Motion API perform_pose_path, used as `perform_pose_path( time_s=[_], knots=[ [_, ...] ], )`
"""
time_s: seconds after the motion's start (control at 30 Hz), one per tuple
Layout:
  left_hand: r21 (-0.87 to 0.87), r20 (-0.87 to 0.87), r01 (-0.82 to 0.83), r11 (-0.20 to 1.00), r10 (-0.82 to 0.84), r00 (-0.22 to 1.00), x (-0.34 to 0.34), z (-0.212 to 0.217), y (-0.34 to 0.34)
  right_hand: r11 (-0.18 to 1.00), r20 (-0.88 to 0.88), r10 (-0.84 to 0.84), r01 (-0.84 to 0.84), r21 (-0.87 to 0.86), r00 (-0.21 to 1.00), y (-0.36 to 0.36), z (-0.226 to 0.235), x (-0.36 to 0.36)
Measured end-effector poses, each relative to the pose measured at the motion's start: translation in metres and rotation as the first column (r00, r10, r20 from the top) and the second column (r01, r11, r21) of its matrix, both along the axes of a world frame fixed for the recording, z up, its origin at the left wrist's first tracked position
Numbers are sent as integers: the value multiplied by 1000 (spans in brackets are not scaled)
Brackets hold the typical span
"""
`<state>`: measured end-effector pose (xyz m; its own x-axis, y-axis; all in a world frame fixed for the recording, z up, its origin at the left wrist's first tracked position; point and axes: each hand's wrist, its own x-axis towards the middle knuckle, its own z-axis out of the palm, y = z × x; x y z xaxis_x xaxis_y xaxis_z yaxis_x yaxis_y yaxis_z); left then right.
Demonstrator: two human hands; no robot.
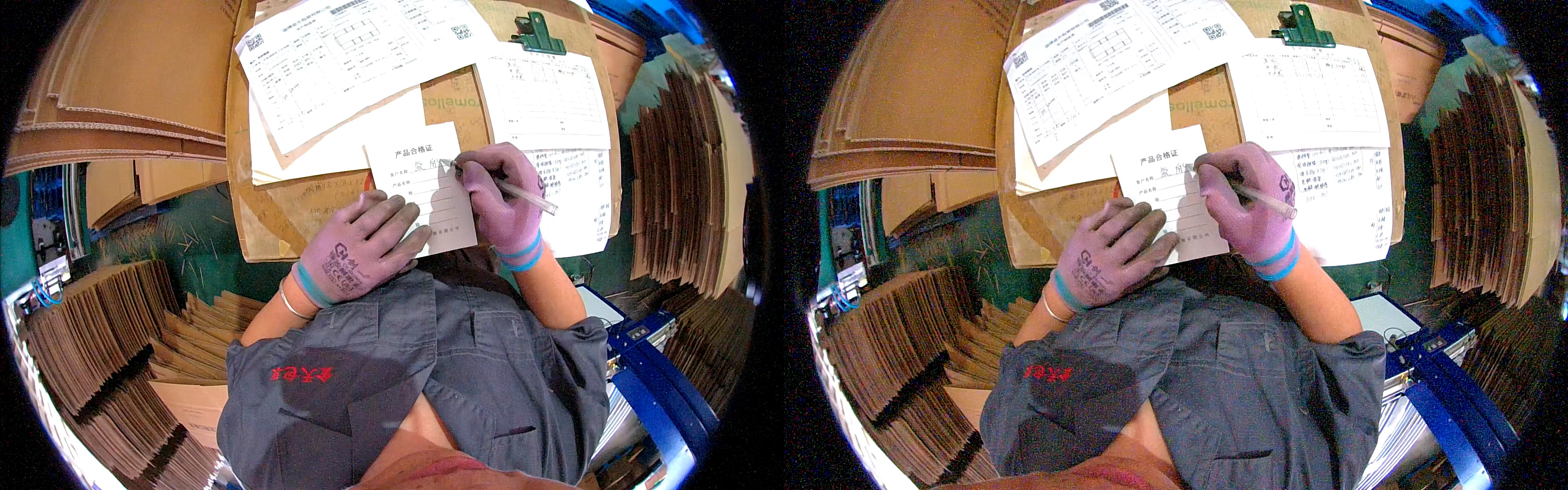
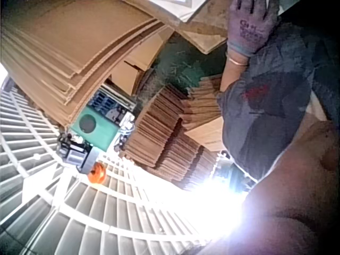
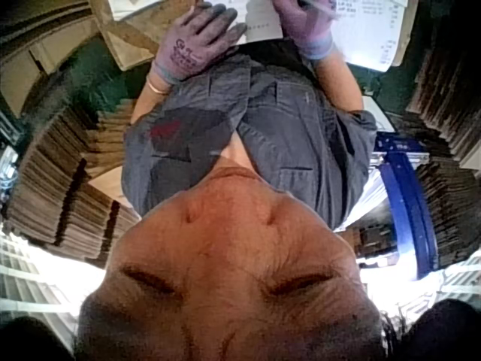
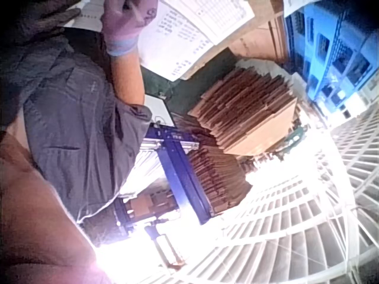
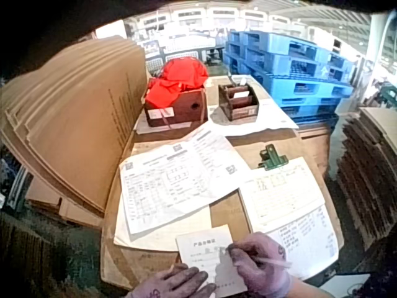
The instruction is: The person reviews several documents on a table, writes information onto a small product certificate card, and then walks to a large stack of corrugated board sheets to affix the card to the side of the stack.
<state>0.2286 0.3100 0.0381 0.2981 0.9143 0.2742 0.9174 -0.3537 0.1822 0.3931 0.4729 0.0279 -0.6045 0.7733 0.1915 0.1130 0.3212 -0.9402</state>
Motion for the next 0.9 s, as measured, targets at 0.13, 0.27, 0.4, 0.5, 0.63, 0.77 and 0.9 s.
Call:
perform_pose_path(
  time_s=[0.13, 0.27, 0.4, 0.5, 0.63, 0.77, 0.9],
  knots=[
    [20, -1, -16, 1000, 16, 1000, 1, -4, -1, 1000, -12, 14, -13, 24, 1000, 2, 0, 0],
    [35, 7, -21, 999, 21, 1000, 1, -6, -1, 997, 17, 39, -40, 72, 999, 2, 0, 2],
    [32, -20, -23, 999, 24, 1000, 1, -5, -2, 991, 27, 65, -68, 119, 998, 4, 0, 2],
    [30, -32, -29, 999, 30, 999, 1, -4, -2, 996, -5, 44, -44, 72, 999, 3, -1, 2],
    [17, -24, -37, 999, 38, 999, 2, -5, -3, 994, -1, 49, -48, 94, 999, 5, -2, 3],
    [15, -1, -4, 1000, 4, 1000, -1, -1, -1, 998, 4, 58, -58, 15, 998, 4, 3, 5],
    [17, -9, -8, 1000, 8, 1000, -1, -3, -4, 990, -108, 133, -126, 71, 985, 2, 29, 13]
  ],
)
